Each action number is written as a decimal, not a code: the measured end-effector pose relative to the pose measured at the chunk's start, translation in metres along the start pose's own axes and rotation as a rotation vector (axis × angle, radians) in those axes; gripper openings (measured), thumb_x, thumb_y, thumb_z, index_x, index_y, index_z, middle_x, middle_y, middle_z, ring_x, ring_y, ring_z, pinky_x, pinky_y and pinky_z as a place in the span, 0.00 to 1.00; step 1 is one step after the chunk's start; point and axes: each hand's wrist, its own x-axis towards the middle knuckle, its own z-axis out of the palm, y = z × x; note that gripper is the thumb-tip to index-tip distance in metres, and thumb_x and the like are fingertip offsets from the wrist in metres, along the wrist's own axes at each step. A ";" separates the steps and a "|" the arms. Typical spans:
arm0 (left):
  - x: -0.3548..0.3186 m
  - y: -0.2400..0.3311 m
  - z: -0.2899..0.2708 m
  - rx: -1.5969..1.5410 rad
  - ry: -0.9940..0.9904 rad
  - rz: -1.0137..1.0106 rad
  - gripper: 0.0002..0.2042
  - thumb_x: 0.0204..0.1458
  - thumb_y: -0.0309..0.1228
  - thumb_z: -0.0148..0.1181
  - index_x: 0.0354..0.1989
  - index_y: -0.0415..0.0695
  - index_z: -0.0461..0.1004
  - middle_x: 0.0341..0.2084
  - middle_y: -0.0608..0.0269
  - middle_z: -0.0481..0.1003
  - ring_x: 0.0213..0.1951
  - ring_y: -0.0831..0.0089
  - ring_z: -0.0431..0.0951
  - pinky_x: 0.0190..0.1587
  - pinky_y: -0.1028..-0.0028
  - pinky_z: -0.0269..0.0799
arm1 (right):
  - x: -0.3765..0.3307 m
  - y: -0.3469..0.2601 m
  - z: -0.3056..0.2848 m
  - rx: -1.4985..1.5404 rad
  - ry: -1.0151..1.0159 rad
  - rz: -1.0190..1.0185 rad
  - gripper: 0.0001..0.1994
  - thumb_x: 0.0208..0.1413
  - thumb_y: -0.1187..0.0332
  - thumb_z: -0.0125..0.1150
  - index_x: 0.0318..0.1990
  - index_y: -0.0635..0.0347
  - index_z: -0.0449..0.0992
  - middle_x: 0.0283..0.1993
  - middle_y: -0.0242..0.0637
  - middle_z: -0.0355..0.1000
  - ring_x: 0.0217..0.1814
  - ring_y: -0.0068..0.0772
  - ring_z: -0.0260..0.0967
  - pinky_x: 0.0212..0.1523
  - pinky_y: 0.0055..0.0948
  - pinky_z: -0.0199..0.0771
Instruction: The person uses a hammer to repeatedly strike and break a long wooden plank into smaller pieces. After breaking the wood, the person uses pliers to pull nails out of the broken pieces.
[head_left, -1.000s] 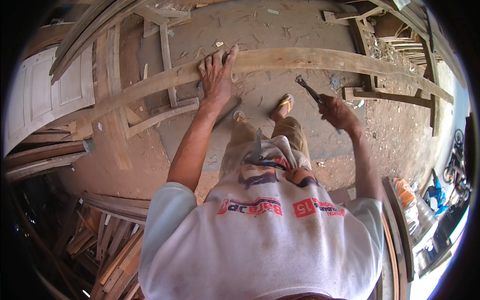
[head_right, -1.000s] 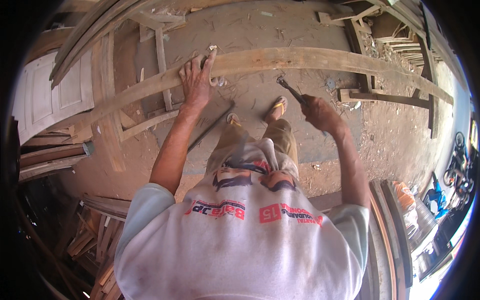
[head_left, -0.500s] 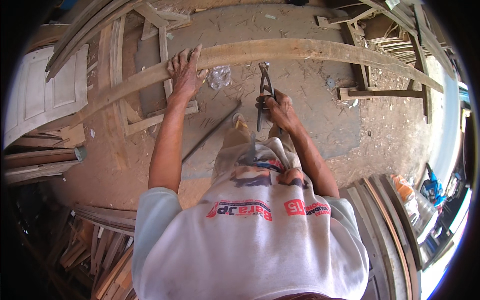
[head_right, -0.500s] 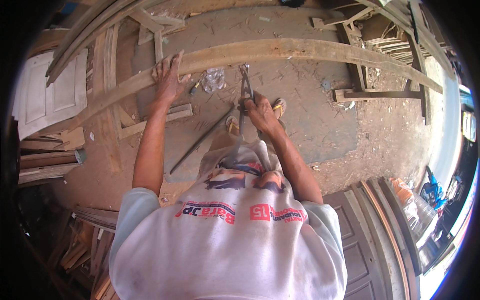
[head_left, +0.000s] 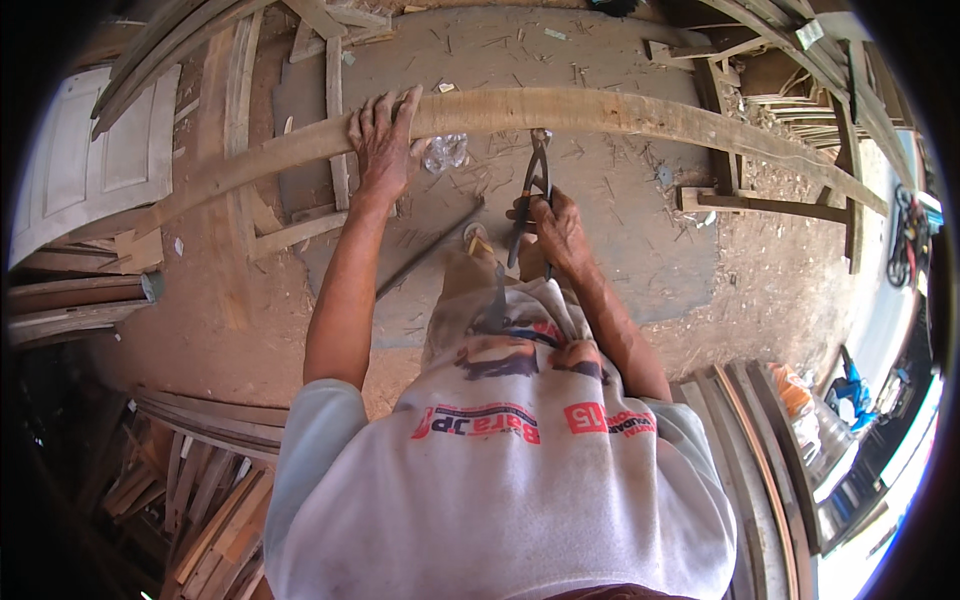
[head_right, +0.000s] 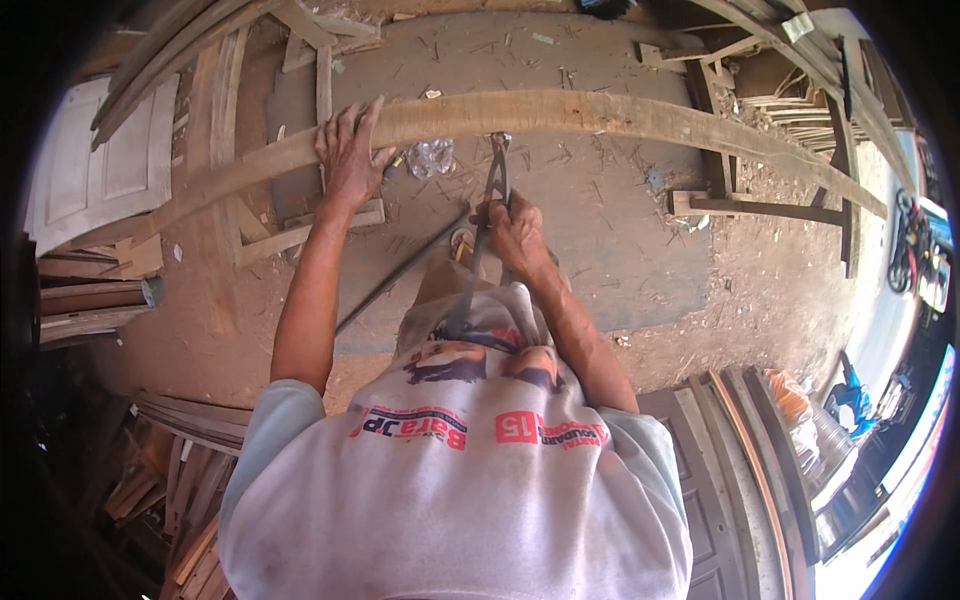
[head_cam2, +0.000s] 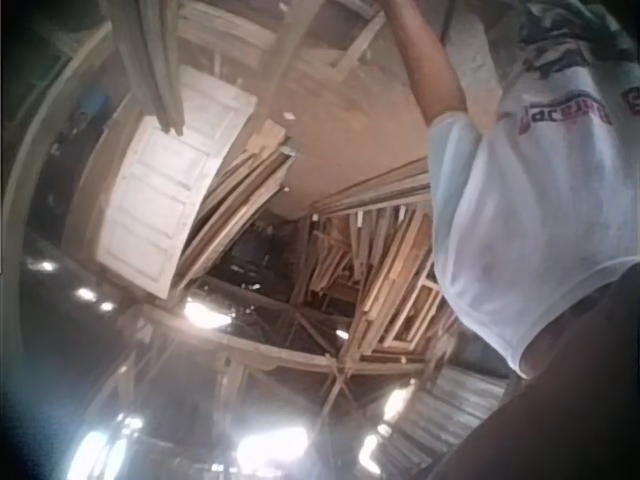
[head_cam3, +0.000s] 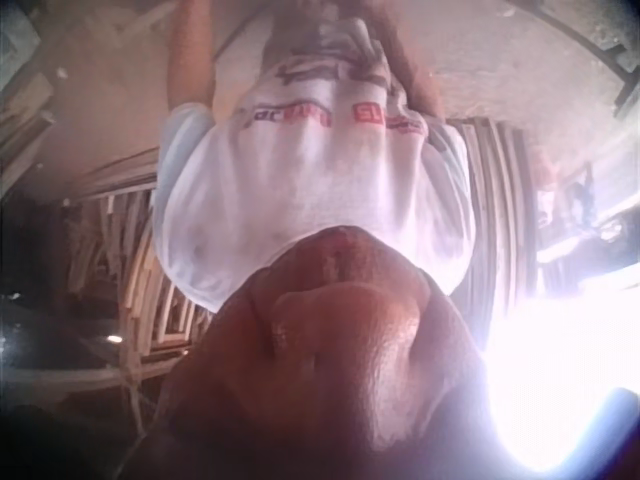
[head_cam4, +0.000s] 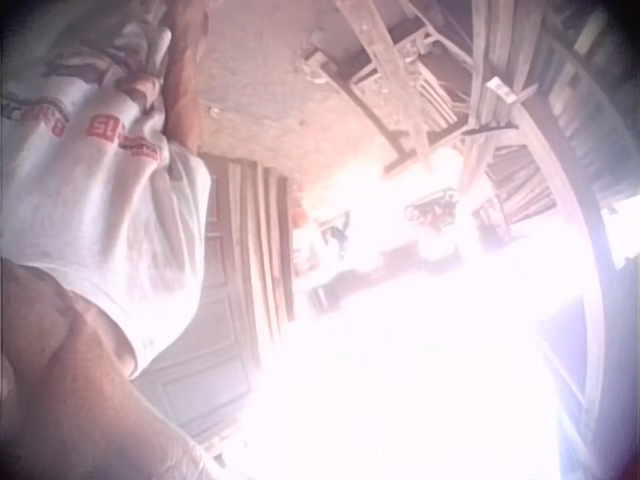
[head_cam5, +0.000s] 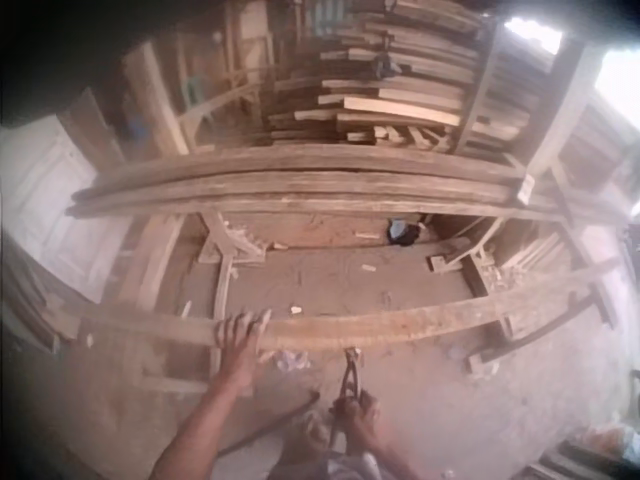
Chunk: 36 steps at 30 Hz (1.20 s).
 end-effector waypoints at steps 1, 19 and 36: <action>0.002 -0.001 -0.002 0.007 0.009 0.007 0.45 0.47 0.36 0.77 0.75 0.65 0.59 0.67 0.58 0.62 0.71 0.53 0.58 0.74 0.44 0.45 | 0.003 0.008 0.001 -0.010 0.033 -0.014 0.21 0.70 0.62 0.48 0.57 0.74 0.70 0.43 0.48 0.78 0.45 0.39 0.81 0.46 0.36 0.82; 0.019 0.006 -0.004 0.230 -0.162 -0.099 0.44 0.42 0.30 0.79 0.72 0.62 0.65 0.64 0.58 0.68 0.68 0.53 0.65 0.72 0.46 0.52 | -0.024 -0.002 -0.096 -0.256 0.110 0.078 0.16 0.67 0.62 0.53 0.50 0.67 0.74 0.31 0.35 0.75 0.30 0.26 0.73 0.34 0.31 0.75; 0.032 0.006 -0.030 0.196 -0.275 -0.072 0.42 0.47 0.26 0.73 0.73 0.60 0.62 0.63 0.55 0.69 0.68 0.48 0.65 0.71 0.43 0.57 | -0.008 -0.040 -0.008 0.044 -0.198 0.017 0.19 0.66 0.67 0.47 0.55 0.72 0.74 0.49 0.48 0.78 0.51 0.35 0.79 0.55 0.34 0.78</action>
